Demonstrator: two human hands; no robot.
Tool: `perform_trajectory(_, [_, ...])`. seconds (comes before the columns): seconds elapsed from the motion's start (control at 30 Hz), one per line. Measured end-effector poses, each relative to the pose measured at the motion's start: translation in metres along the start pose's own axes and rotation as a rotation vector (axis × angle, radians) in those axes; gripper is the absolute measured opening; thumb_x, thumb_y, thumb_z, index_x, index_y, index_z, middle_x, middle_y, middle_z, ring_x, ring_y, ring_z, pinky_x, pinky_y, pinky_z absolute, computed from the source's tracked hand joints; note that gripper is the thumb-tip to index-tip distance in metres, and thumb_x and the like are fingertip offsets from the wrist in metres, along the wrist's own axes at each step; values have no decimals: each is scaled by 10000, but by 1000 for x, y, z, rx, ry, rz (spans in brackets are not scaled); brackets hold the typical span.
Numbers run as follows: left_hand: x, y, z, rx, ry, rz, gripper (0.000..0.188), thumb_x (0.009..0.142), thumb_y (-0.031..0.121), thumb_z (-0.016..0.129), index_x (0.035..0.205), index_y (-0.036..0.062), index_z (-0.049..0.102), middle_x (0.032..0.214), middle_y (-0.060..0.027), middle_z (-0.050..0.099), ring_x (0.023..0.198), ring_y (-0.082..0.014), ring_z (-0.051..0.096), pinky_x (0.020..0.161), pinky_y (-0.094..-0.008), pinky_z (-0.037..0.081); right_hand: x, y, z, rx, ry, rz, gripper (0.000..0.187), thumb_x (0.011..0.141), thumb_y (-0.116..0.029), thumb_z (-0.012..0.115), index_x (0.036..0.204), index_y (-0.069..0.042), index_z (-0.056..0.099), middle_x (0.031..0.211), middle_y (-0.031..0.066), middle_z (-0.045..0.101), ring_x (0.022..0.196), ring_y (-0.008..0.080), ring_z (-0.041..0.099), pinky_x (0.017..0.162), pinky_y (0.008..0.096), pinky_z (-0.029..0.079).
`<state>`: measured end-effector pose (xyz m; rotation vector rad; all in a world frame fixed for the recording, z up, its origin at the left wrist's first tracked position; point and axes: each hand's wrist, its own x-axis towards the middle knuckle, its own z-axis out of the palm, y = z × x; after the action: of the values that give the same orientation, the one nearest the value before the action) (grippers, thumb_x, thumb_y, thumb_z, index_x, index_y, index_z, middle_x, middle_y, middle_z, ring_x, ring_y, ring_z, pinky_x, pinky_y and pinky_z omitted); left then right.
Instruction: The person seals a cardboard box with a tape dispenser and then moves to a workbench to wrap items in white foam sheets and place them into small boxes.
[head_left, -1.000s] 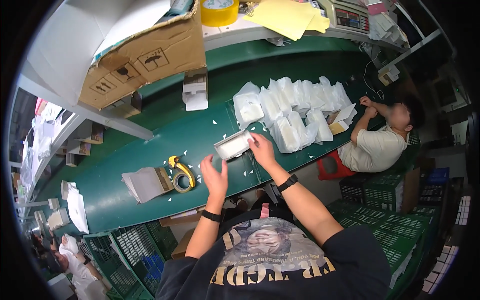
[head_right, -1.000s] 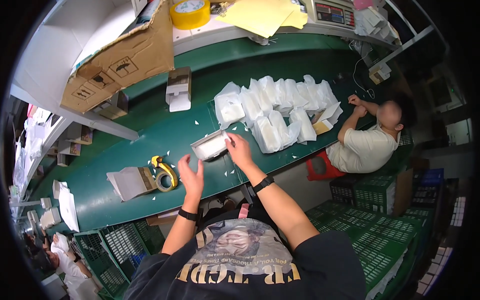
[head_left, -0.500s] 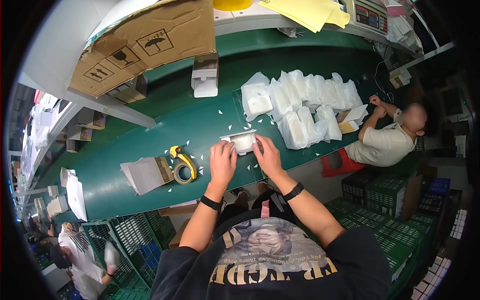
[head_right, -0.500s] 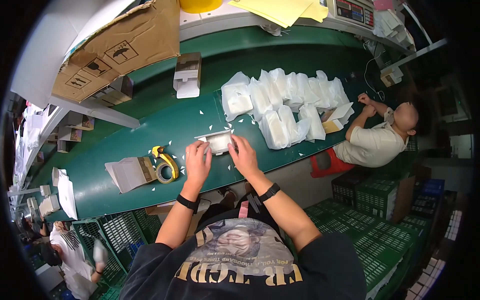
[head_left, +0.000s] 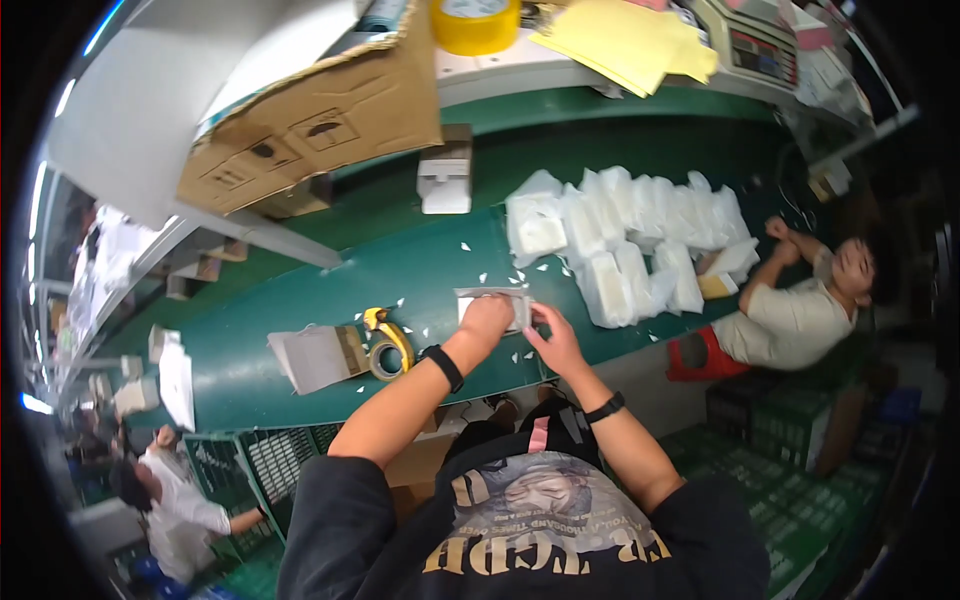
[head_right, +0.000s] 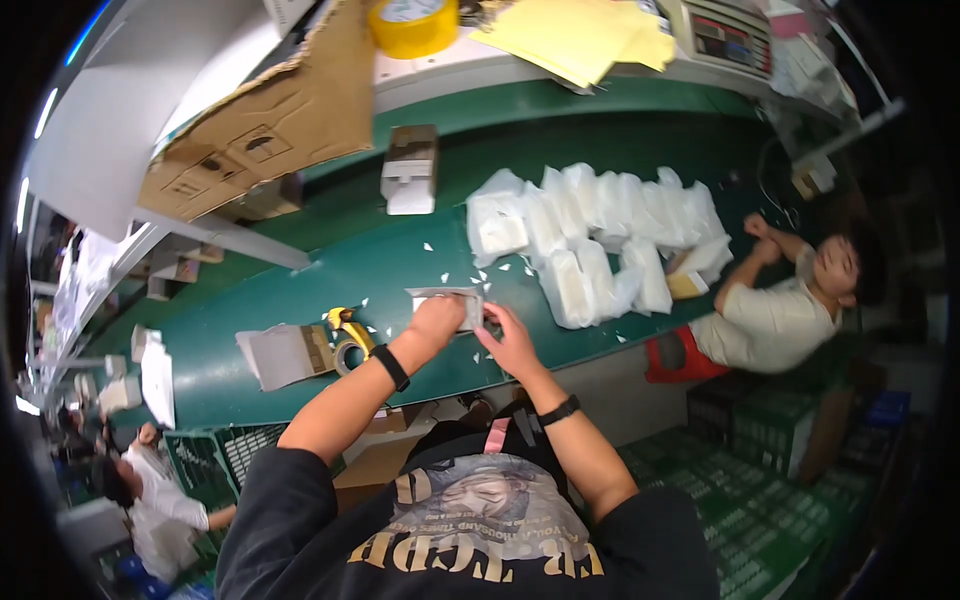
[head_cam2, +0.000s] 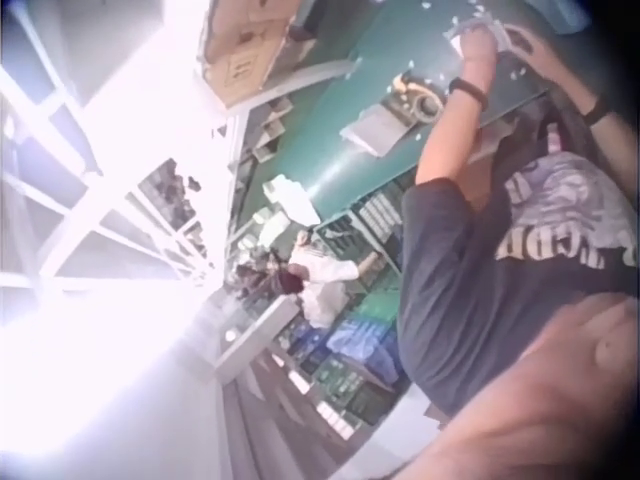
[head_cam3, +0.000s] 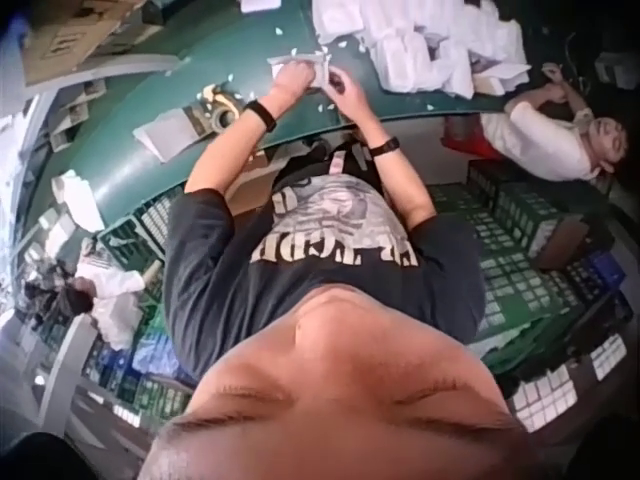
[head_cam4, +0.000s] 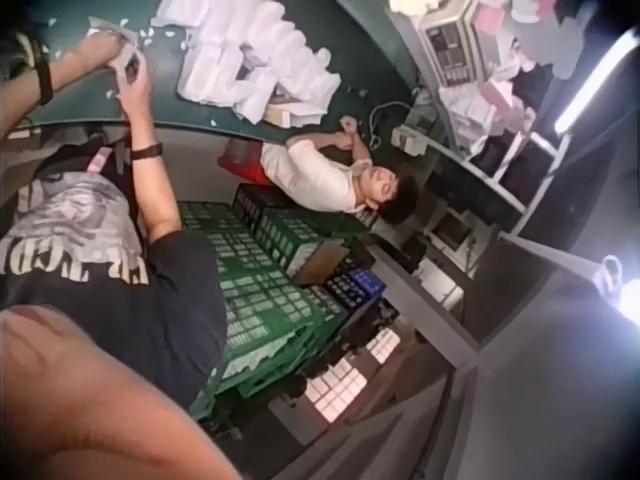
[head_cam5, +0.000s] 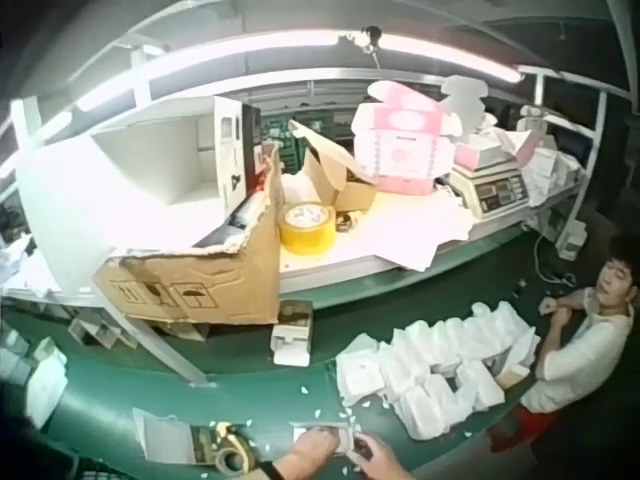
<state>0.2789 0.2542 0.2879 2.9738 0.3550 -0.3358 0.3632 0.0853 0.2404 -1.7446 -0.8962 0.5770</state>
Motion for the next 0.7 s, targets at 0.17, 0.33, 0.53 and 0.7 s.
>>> perform_trajectory(0.17, [23, -9, -2, -94, -18, 171, 279, 669, 85, 766, 921, 1, 682, 929, -185, 707, 827, -302, 724, 707, -389, 594, 9, 38, -13, -92, -200, 23, 957, 673, -287, 906, 1438, -10, 401, 1470, 200, 429, 1346, 357, 447, 1111, 414, 378])
perform_trajectory(0.33, [-24, -6, -66, -375, 112, 160, 440, 666, 154, 793, 1035, -19, 626, 940, -196, 684, 848, -369, 695, 738, -426, 579, 20, 16, -27, -62, -261, 15, 928, 618, -265, 933, 1376, -30, 450, 1365, 180, 534, 1256, 338, 536, 1047, 407, 442])
perform_trajectory(0.53, [-120, 24, -184, -435, 126, 241, 598, 706, 218, 795, 1202, -17, 557, 1023, -199, 663, 912, -372, 680, 787, -436, 570, -10, -49, -95, -206, -364, -220, 801, 613, -191, 928, 1278, -58, 502, 1237, 147, 612, 1158, 305, 606, 989, 381, 485])
perform_trajectory(0.7, [-188, -4, -261, -641, 371, 44, 556, 664, 266, 839, 1114, -5, 659, 1018, -150, 705, 945, -284, 705, 837, -355, 563, -36, -34, -155, -199, -246, 14, 834, 580, -172, 939, 1282, -67, 500, 1217, 134, 616, 1159, 278, 604, 994, 366, 477])
